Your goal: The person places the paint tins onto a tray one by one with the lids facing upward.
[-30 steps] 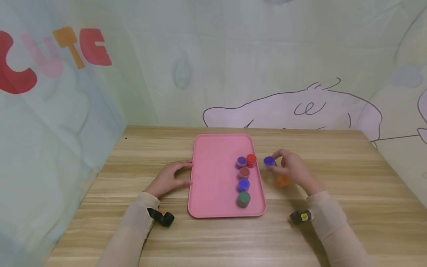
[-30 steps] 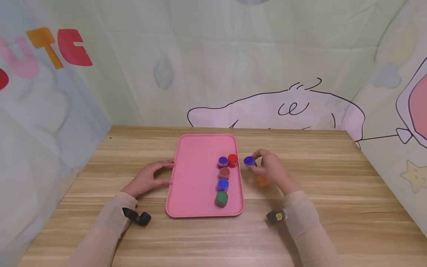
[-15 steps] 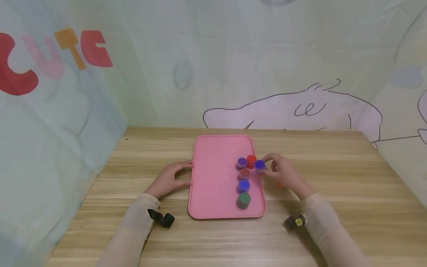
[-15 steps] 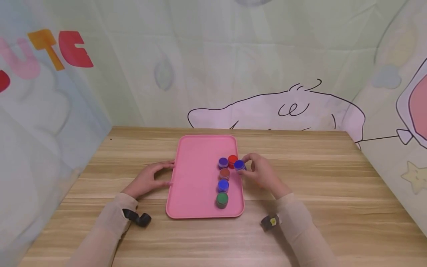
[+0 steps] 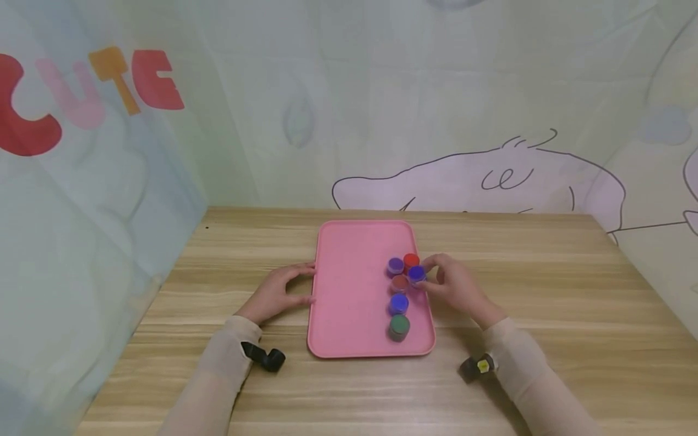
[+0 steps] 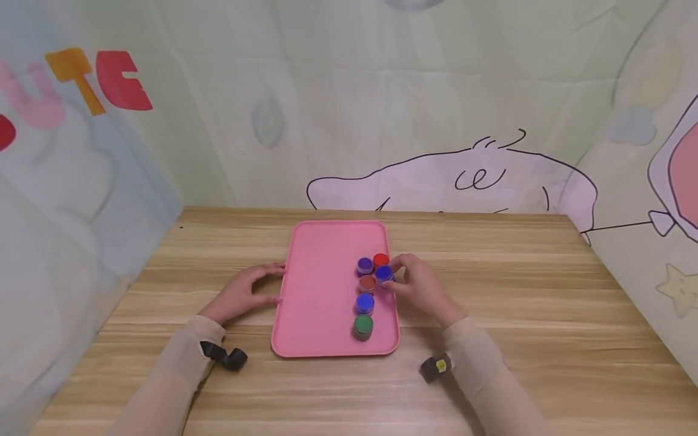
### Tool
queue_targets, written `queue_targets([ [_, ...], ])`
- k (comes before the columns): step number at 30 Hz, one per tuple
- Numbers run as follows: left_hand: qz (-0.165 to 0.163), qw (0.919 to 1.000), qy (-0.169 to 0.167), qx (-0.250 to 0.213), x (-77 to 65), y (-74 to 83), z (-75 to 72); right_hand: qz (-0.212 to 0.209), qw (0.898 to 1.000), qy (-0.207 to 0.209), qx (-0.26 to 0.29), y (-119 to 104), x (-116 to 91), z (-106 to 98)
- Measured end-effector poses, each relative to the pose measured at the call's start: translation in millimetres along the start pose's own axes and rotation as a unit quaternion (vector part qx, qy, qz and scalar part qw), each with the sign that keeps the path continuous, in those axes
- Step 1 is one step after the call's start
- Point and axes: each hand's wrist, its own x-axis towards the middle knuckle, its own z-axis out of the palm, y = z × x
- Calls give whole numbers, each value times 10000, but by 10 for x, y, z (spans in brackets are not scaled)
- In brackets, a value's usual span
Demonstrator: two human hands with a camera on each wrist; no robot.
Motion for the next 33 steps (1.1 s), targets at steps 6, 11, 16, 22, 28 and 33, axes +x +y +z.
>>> queue_targets([
  [6, -24, 10000, -2, 4, -4, 1, -2, 139, 9998, -133, 67, 8, 13, 38],
  [11, -39, 10000, -2, 58, -2, -3, -4, 176, 9996, -202, 105, 27, 17, 51],
  [16, -17, 10000, 1, 50, 1, -10, 0, 132, 9997, -211, 73, 34, 14, 66],
  [22, 9, 10000, 11, 22, 0, -11, 1, 146, 9995, -269, 90, 48, 18, 94],
  [28, 41, 10000, 31, 21, 2, -14, 3, 72, 9996, -262, 40, 51, 21, 106],
  [33, 41, 10000, 35, 15, 2, -14, 4, -9, 9996, -260, -63, 49, 14, 103],
])
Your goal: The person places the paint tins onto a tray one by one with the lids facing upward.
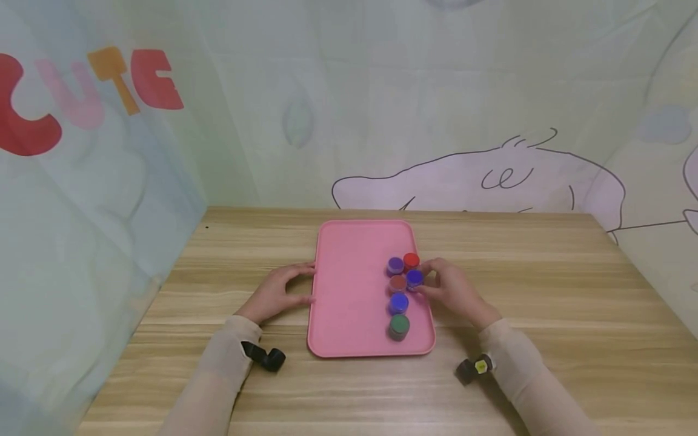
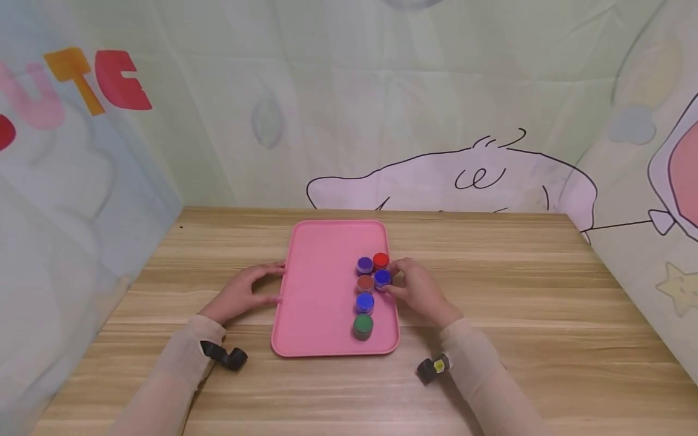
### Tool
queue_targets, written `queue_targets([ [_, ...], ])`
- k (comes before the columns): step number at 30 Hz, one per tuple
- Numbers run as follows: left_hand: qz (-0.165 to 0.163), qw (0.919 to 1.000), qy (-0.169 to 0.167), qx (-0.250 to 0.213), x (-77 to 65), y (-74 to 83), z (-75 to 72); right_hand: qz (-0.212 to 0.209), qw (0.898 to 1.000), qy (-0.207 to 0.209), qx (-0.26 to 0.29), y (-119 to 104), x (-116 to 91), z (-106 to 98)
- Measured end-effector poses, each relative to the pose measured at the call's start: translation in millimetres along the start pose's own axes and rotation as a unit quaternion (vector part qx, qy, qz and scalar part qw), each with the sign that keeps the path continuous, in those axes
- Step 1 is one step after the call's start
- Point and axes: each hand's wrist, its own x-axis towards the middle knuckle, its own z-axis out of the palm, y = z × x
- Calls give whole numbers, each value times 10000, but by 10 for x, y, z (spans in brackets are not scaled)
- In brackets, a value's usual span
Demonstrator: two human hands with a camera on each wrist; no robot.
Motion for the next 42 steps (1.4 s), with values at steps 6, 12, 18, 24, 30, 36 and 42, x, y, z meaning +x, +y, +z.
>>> queue_targets([
  [6, 4, 10000, -5, -2, -2, 5, 1, -87, 9998, 14, -162, -11, 3, -6],
  [12, 15, 10000, -13, -29, 4, 9, -1, -73, 9997, -17, -250, -21, 1, -27],
  [18, 52, 10000, 33, -22, 12, 4, -15, -39, 9994, -72, -331, -43, 8, -80],
  [24, 23, 10000, 13, -27, 4, 4, -14, -98, 9988, -142, -453, -46, 2, -131],
  [30, -25, 10000, -14, -17, 0, -5, 1, -44, 9977, -284, -615, -41, -16, -203],
  [36, -51, 10000, -17, -22, 1, -17, 9, 22, 9956, -321, -879, -39, -41, -329],
  [42, -21, 10000, -27, -37, -4, -26, 12, 82, 9928, -456, -1105, -1, -65, -450],
])
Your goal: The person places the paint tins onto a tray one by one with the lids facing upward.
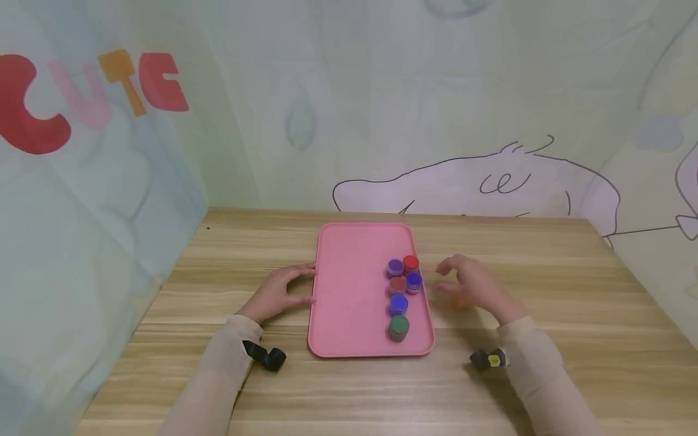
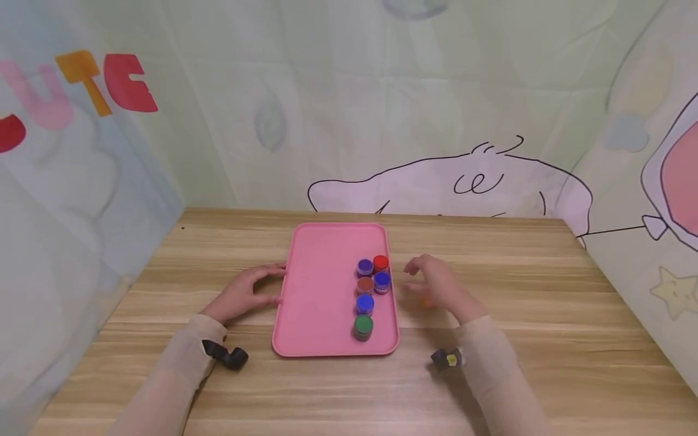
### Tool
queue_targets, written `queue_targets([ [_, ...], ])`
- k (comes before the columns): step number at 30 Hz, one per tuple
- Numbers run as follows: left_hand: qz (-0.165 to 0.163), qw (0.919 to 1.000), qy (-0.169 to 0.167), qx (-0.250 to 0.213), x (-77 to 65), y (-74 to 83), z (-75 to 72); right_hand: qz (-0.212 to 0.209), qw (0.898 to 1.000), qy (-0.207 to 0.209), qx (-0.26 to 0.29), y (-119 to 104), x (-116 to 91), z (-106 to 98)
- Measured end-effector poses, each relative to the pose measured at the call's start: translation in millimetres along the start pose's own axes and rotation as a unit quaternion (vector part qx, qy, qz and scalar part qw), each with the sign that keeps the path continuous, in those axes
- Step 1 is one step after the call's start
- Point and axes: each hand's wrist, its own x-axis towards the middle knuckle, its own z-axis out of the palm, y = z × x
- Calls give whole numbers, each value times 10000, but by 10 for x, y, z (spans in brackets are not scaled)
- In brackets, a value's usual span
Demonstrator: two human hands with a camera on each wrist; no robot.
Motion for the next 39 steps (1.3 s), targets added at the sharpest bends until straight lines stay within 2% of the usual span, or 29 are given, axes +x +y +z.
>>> queue_targets([
  [12, 56, 10000, 11, -30, -1, -4, 6, -109, 9983, -572, -91, 183, -98, -176],
  [19, 63, 10000, 35, -11, 3, -4, 7, 42, 9963, -860, -52, 213, -123, -221],
  [24, 50, 10000, 22, -6, 5, 2, 1, 148, 9941, -1066, -109, 228, -141, -234],
  [32, 31, 10000, 18, -52, 8, -1, 2, -111, 9923, -1226, -139, 240, -150, -216],
  [39, 15, 9999, 42, -99, 14, -18, 7, 121, 9894, -1433, -202, 232, -151, -177],
])
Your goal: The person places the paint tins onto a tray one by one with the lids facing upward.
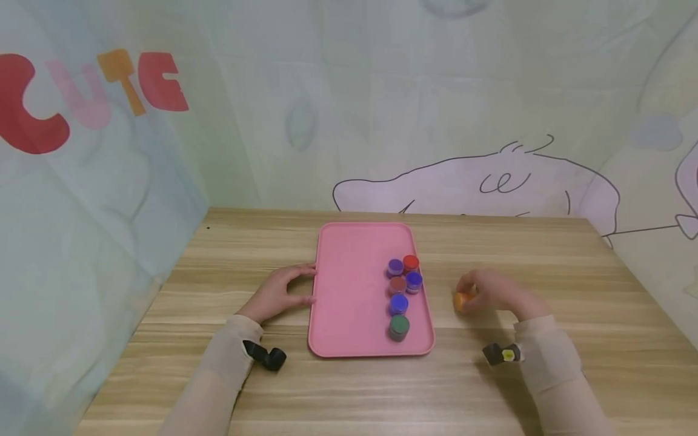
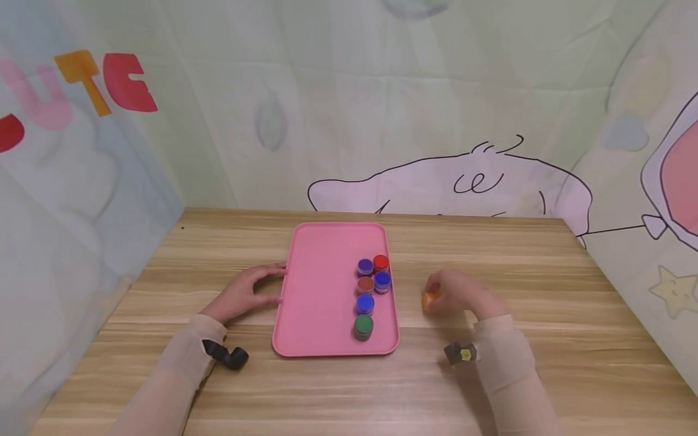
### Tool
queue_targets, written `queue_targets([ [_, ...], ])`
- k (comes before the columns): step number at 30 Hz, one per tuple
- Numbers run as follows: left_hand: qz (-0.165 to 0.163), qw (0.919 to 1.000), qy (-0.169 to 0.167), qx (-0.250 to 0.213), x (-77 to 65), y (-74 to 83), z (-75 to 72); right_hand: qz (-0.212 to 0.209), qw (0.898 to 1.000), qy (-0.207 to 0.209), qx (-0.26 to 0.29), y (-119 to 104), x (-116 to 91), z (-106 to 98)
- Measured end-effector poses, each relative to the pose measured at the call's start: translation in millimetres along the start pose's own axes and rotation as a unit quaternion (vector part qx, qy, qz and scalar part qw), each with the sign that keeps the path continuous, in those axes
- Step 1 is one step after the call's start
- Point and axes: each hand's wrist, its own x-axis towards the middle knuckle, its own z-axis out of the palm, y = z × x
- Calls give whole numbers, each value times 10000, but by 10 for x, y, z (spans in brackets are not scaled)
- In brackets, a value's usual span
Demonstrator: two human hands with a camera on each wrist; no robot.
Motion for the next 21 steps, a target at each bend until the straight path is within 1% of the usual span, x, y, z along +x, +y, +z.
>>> queue_targets([
  [3, 2, 10000, 1, 2, 0, -5, 2, -49, 10000, 2, 23, 1, -4, 3],
  [9, -19, 10000, -27, -9, -1, 0, 2, -187, 9995, 197, 167, -3, -28, -17],
  [13, -30, 10000, -30, -4, 1, 4, -1, -172, 9990, 290, 295, -15, -34, -32],
  [21, -45, 10000, -47, -6, 3, 4, -4, -144, 9988, 309, 349, -23, -25, -42],
])
